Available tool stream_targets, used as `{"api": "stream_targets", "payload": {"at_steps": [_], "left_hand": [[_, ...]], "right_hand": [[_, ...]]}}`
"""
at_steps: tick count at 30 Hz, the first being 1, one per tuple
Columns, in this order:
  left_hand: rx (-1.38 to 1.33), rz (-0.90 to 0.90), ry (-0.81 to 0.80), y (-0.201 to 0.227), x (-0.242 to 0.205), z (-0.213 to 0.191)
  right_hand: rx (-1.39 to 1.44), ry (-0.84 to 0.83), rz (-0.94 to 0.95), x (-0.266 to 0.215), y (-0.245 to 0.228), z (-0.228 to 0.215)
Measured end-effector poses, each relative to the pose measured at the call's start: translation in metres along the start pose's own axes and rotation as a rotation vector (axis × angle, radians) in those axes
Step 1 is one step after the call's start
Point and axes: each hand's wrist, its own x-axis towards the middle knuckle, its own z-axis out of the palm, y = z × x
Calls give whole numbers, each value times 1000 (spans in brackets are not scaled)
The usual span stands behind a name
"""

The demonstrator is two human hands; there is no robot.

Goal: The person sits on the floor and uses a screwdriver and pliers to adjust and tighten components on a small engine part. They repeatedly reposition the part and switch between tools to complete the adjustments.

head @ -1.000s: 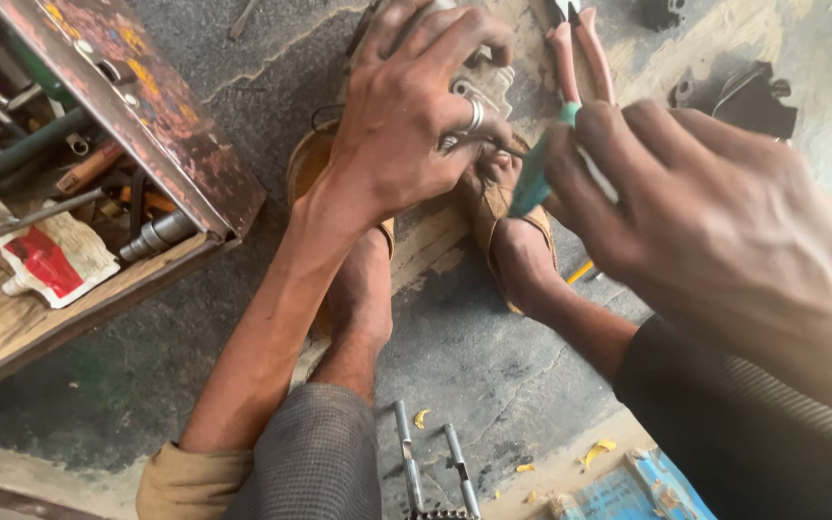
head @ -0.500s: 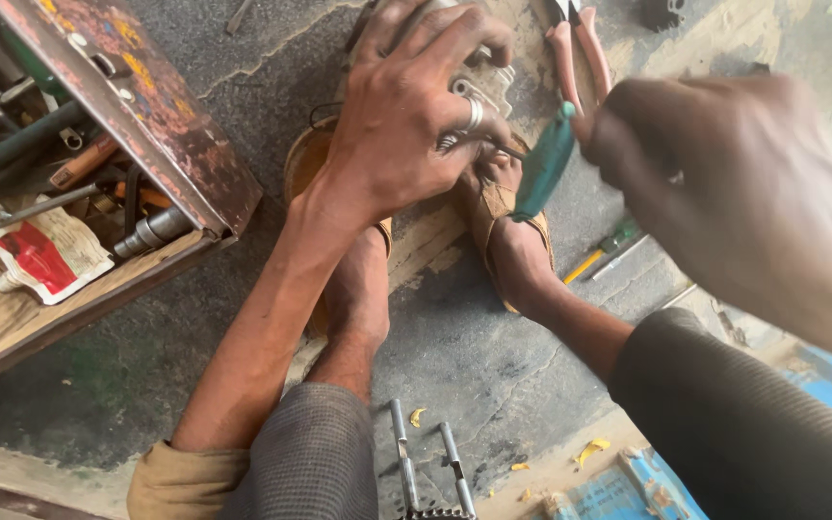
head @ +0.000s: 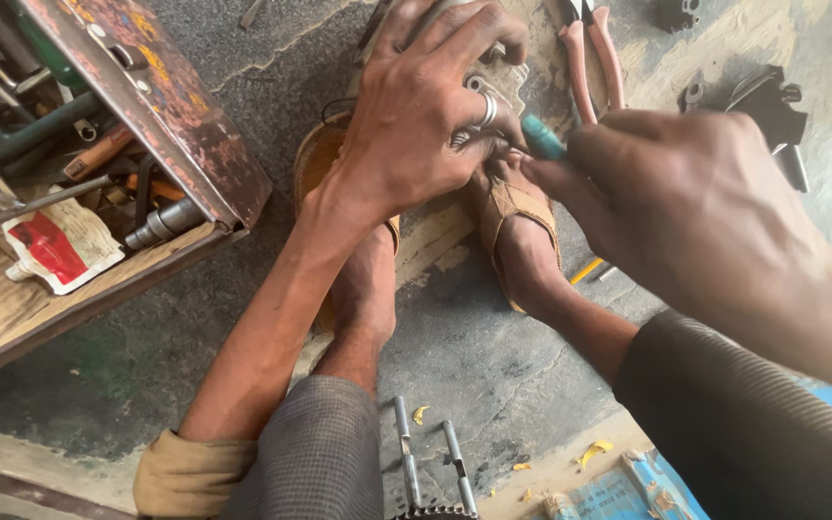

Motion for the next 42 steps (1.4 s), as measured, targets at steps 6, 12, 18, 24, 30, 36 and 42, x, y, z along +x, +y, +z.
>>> {"api": "stream_targets", "payload": {"at_steps": [6,12,18,24,30,36,42], "left_hand": [[-49,-29,-35,2,1,-1],[21,-56,-47,8,11,-9],[27,-69,-231,-1,4,-11],[188,-168,2,3,-30,14],[193,-303,137,15,-34,22],[276,-450,71,29,-18,24],[328,-421,58,26,-5,22]], "right_hand": [[917,-205,512,18,2,5],[1202,-124,571,3,2,-7],[525,-89,618,-29,16,-10],[663,354,450,-60,40,53],[835,555,600,-63,61,160],[1139,741,670,-61,73,257],[1319,623,760,-54,89,302]]}}
